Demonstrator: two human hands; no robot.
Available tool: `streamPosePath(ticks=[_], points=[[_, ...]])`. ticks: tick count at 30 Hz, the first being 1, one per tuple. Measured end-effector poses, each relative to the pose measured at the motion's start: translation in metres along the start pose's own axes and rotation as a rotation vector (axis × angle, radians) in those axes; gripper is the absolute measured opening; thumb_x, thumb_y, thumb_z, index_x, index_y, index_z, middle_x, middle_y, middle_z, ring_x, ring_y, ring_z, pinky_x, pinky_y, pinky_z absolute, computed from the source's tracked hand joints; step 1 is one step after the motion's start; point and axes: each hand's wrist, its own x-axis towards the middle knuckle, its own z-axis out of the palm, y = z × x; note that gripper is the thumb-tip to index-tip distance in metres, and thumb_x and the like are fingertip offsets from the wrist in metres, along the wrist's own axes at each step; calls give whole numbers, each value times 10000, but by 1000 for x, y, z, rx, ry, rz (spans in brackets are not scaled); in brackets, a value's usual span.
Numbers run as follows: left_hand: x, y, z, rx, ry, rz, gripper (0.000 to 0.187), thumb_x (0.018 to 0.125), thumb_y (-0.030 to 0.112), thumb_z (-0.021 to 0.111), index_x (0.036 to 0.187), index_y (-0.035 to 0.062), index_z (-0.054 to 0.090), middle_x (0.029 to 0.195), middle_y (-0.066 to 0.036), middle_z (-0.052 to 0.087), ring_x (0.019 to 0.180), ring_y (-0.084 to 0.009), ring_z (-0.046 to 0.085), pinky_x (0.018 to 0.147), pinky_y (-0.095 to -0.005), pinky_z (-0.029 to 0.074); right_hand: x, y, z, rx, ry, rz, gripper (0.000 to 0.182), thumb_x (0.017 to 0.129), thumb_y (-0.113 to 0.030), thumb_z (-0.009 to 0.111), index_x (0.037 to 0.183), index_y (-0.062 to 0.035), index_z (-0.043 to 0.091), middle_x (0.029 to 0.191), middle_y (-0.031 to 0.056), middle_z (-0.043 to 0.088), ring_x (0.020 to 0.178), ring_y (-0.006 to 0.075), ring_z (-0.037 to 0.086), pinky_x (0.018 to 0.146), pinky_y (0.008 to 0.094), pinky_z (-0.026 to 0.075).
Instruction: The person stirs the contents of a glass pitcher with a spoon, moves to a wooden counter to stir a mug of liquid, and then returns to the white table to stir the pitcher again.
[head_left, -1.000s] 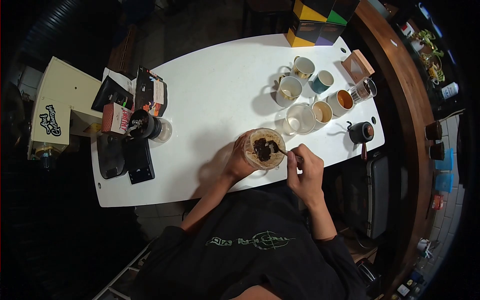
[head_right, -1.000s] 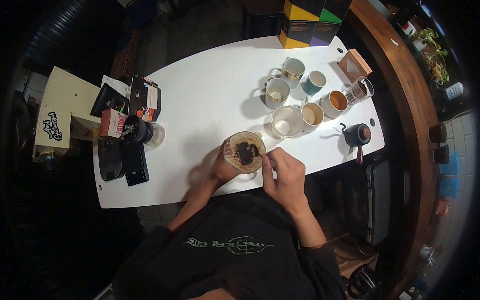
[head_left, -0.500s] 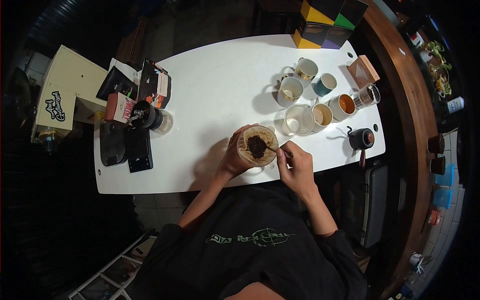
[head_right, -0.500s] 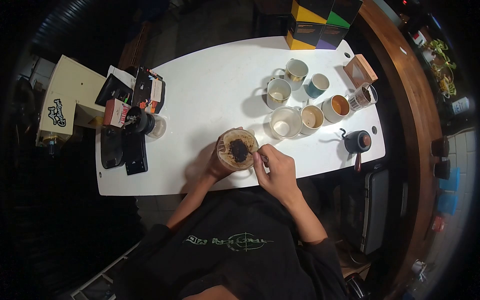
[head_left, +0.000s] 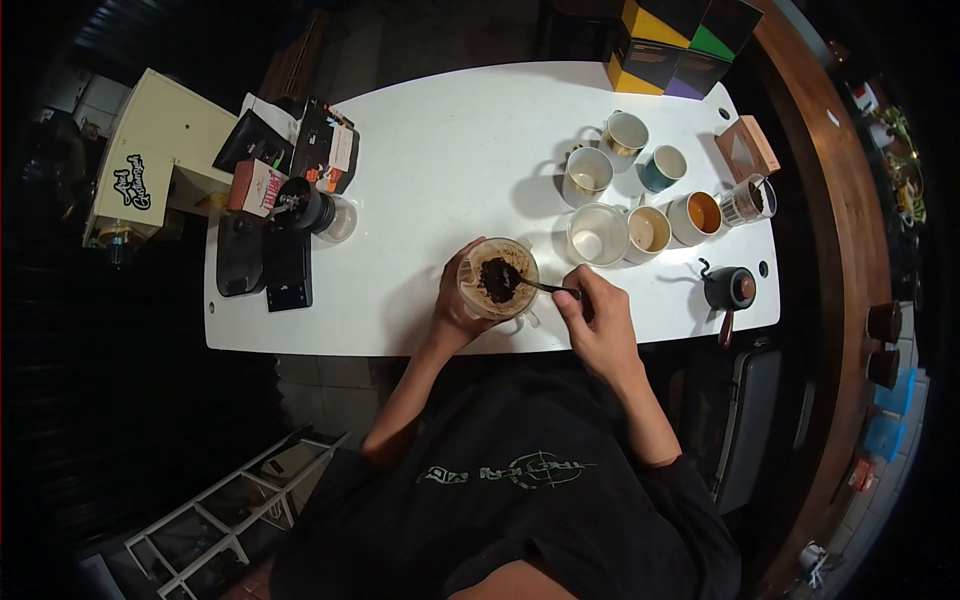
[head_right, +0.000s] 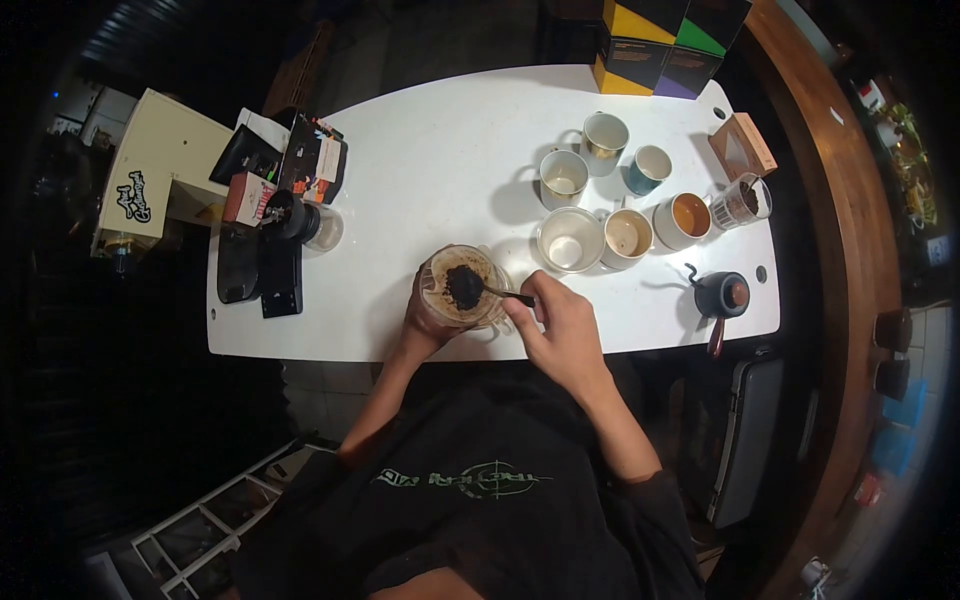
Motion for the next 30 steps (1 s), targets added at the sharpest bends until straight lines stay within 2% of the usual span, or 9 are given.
streamPosePath(ticks=[11, 16, 18, 20, 22, 24, 25, 27, 30], points=[[-18, 8, 13, -283, 79, -285, 855, 720, 62, 892, 1411, 7, 392, 1311, -128, 605, 1237, -237, 590, 1059, -373, 494, -6, 20, -53, 81, 159, -42, 377, 1061, -316, 484, 894, 17, 539, 654, 133, 495, 570, 234, 466, 569, 355, 390], [-14, 10, 19, -578, 119, -293, 984, 710, 13, 878, 1504, 11, 297, 1469, -129, 459, 1354, -234, 488, 1110, -376, 460, -13, 31, -74, 66, 201, 1, 448, 1085, -370, 422, 898, 20, 539, 632, 123, 475, 557, 213, 447, 554, 356, 364], [-21, 17, 13, -571, 133, -312, 1005, 714, -1, 862, 1529, 30, 274, 1497, -139, 435, 1384, -257, 459, 1147, -396, 414, -14, 35, -81, 63, 229, -26, 412, 1085, -331, 432, 900, 20, 539, 629, 124, 470, 553, 206, 442, 548, 353, 357], [-26, 24, -3, 1, 212, -129, 978, 743, 14, 837, 1539, 49, 268, 1507, -147, 424, 1393, -291, 448, 1179, -424, 360, -17, 39, -90, 53, 258, -48, 376, 1086, -292, 442, 902, 21, 538, 625, 124, 464, 550, 199, 437, 542, 349, 349], [-47, 24, -14, -134, 285, -248, 934, 777, 61, 824, 1538, 47, 283, 1492, -151, 436, 1393, -309, 444, 1192, -438, 321, -22, 44, -98, -28, 348, -23, 267, 1072, -178, 468, 906, 20, 537, 624, 125, 460, 546, 189, 435, 532, 343, 339], [-67, 17, -25, -105, 406, -273, 592, 845, 103, 782, 1367, 36, 511, 1420, -144, 496, 1326, -292, 501, 1146, -425, 366, -34, 51, -108, -78, 439, -44, 178, 1047, -76, 472, 911, 17, 541, 662, 120, 481, 558, 194, 461, 543, 330, 366], [-71, 17, -32, -105, 402, -270, 592, 845, 103, 782, 1367, 36, 511, 1420, -144, 496, 1326, -292, 501, 1146, -425, 366, -43, 60, -114, -124, 507, -58, 165, 1041, -61, 471, 917, 21, 543, 684, 124, 494, 579, 202, 482, 561, 325, 382], [-77, 21, -41, 162, 505, -263, 189, 915, 103, 712, 1067, 18, 641, 1309, -134, 564, 1227, -276, 553, 1078, -400, 408, -56, 74, -129, -245, 677, -135, 148, 1024, -38, 469, 922, 34, 548, 739, 147, 525, 653, 245, 536, 623, 336, 426], [-64, 42, -30, 127, 632, -268, 134, 965, 105, 652, 882, 4, 625, 1220, -121, 600, 1158, -267, 573, 1023, -388, 431, -78, 107, -157, -305, 845, 69, 182, 1058, -123, 446, 1006, 30, 531, 843, 145, 533, 734, 275, 518, 736, 344, 452]])
